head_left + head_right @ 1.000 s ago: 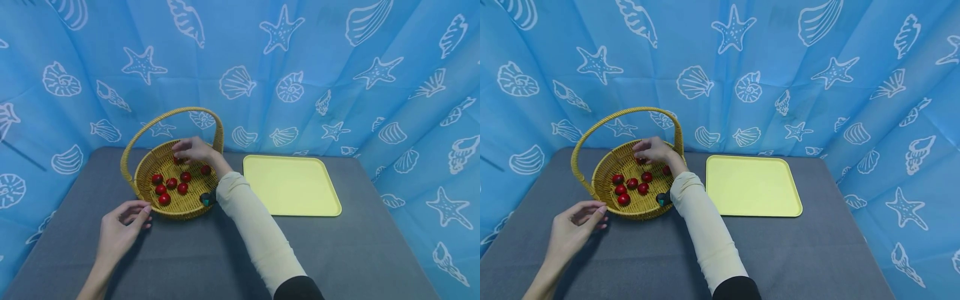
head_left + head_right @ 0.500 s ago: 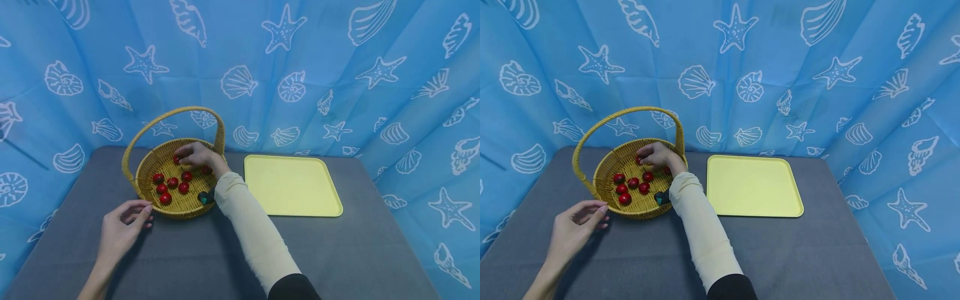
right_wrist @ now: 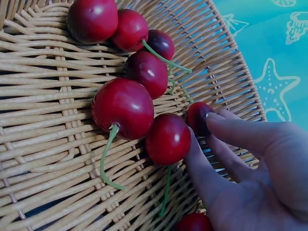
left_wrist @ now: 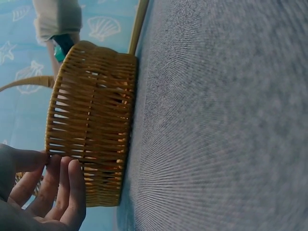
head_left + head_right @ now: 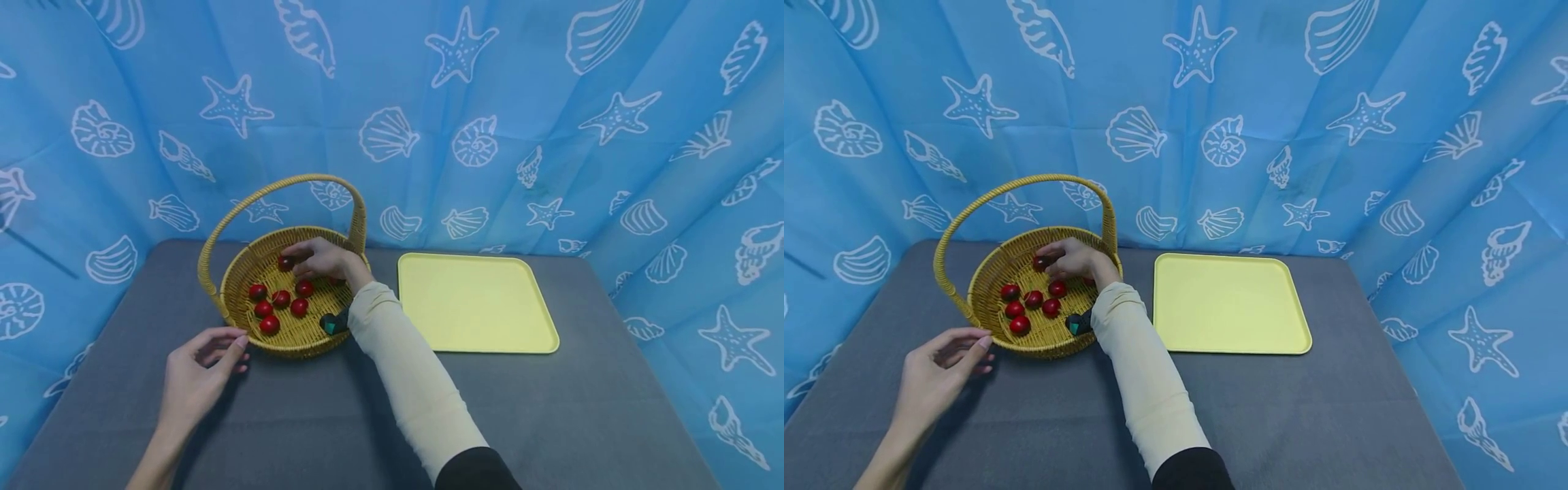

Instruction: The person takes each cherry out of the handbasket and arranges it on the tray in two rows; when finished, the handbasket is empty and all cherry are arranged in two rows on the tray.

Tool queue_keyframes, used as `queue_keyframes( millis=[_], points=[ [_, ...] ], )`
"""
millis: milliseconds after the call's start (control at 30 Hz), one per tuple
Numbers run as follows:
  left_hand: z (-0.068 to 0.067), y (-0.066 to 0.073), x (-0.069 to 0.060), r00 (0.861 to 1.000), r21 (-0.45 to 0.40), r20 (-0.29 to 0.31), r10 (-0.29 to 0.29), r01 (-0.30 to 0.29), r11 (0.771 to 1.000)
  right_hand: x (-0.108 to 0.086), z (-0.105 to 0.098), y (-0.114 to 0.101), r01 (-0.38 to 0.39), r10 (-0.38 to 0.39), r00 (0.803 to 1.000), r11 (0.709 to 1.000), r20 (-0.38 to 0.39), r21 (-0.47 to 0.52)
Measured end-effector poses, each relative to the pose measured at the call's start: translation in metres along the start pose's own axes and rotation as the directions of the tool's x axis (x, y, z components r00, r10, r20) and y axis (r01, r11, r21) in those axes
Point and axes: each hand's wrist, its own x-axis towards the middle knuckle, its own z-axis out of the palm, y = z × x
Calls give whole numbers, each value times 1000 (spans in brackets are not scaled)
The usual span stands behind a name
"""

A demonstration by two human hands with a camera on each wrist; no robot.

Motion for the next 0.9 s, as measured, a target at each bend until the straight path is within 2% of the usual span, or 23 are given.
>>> queue_keyframes(
  millis=[267,700,900],
  points=[
    [0,0,-1,1000,18,-1,-9,9,1000,2,2,1,9,-7,999,997,34,-73],
    [1,-1,-2,1000,26,-3,3,-3,1000,7,0,6,1,-2,1000,998,-3,-63],
    [0,-1,-1,1000,3,-8,5,-5,1000,9,0,9,6,-8,997,1000,-72,-24]
  ],
)
